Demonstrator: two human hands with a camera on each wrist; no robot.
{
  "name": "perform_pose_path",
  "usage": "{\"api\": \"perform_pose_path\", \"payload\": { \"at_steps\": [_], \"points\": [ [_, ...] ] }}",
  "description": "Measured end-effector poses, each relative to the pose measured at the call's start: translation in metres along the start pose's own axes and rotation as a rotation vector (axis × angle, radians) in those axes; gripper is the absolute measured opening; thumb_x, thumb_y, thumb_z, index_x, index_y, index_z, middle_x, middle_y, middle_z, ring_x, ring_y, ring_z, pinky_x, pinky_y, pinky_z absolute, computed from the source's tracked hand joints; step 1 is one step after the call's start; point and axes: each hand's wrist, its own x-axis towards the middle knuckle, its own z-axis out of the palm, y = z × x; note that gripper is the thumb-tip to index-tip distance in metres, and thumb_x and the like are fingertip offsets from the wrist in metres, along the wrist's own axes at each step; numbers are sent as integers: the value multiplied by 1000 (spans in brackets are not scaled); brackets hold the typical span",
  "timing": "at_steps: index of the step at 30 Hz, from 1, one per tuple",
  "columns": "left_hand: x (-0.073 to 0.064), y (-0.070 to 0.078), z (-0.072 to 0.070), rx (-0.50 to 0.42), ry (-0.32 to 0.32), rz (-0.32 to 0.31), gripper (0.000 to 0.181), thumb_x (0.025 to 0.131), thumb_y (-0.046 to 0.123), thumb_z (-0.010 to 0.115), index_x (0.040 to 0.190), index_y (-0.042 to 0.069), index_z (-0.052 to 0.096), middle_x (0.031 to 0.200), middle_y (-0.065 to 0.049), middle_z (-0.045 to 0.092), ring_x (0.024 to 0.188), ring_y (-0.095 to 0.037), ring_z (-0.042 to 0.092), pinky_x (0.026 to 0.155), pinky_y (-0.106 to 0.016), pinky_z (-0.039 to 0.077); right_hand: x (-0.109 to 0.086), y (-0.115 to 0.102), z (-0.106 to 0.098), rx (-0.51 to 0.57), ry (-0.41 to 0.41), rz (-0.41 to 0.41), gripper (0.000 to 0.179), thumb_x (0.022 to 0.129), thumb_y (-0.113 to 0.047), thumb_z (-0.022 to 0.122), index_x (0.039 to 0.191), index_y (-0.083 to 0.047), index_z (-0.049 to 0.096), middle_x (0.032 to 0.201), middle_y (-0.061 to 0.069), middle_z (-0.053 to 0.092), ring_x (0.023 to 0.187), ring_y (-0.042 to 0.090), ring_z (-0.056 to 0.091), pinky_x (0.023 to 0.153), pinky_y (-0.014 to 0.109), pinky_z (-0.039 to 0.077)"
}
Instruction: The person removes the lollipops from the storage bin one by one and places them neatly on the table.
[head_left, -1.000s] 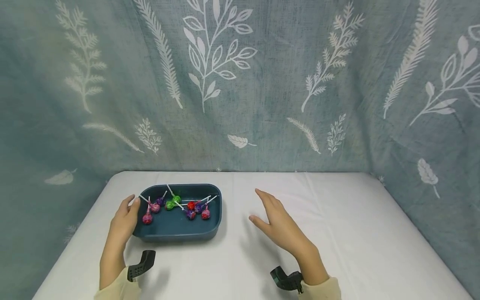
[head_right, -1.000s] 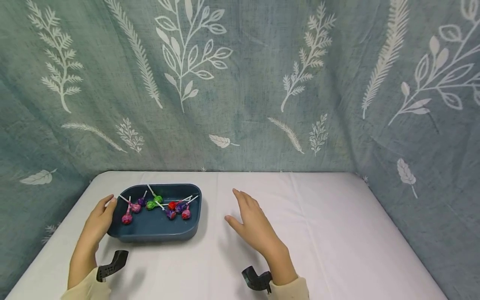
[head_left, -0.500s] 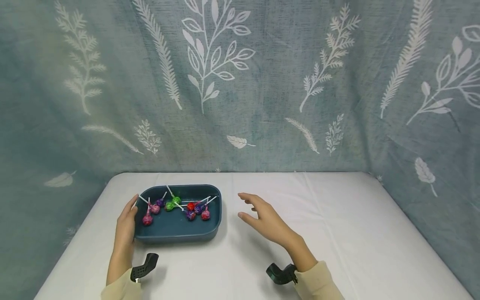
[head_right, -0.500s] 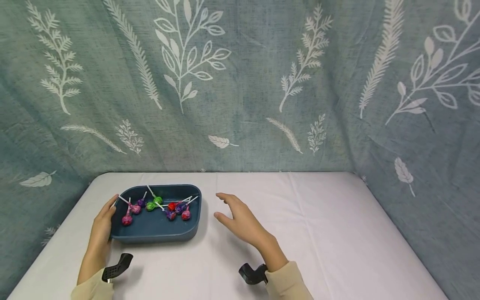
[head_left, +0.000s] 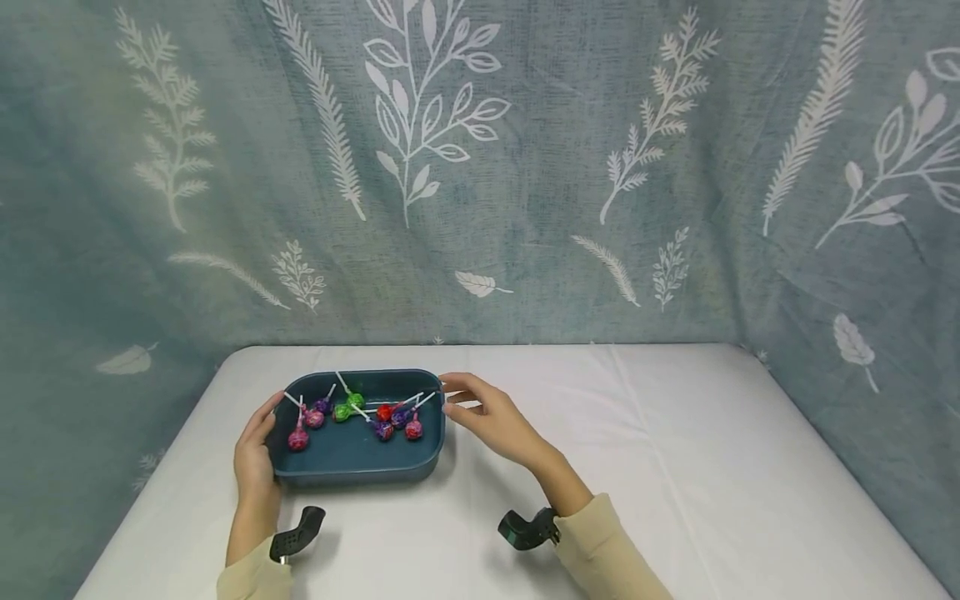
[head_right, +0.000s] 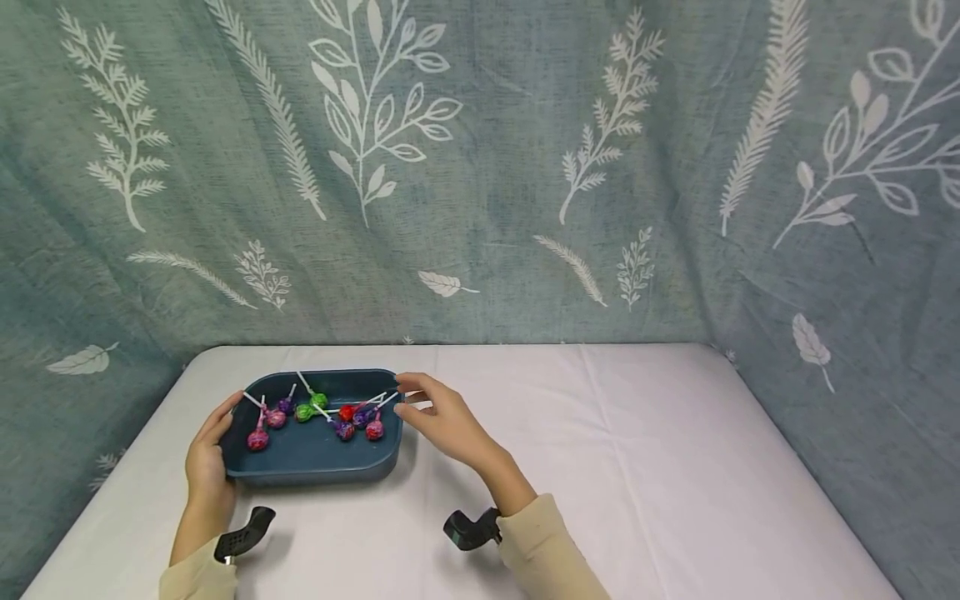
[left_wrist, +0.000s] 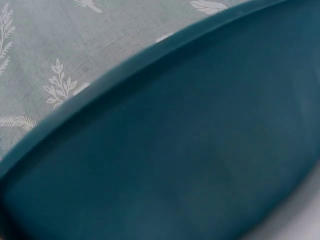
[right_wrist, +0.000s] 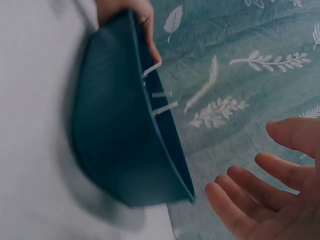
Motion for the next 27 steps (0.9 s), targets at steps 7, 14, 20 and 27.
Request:
{"api": "perform_pose_path", "payload": {
  "at_steps": [7, 14, 20, 27],
  "points": [
    [1, 0, 0, 28, 2, 42, 44, 105, 17, 27, 142, 8, 48, 148, -1, 41, 141, -15, 26, 114, -29, 14, 33, -4, 22, 277, -124, 104, 42, 101, -16, 52, 140, -2, 45, 132, 20, 52, 117, 36, 54, 88, 46, 51],
    [1, -1, -2, 62, -4, 57, 44, 105, 18, 27, 142, 8, 47, 149, -2, 40, 141, -15, 26, 115, -31, 11, 56, -4, 45, 376, -190, 250, 39, 100, -16, 53, 137, -1, 48, 129, 22, 53, 119, 40, 52, 85, 46, 52],
    [4, -2, -2, 78, 8, 64, 44, 105, 18, 28, 142, 8, 49, 149, -2, 40, 141, -16, 26, 115, -33, 11, 67, -1, 60, 336, -207, 326, 39, 99, -16, 55, 134, 0, 51, 123, 21, 58, 111, 37, 57, 78, 43, 55],
    [6, 0, -1, 89, 8, 63, 44, 104, 18, 27, 141, 8, 48, 150, -4, 39, 141, -18, 26, 115, -34, 12, 75, 2, 71, 262, -217, 360, 41, 98, -18, 57, 131, 5, 51, 113, 12, 61, 107, 34, 59, 75, 44, 56]
  ]
}}
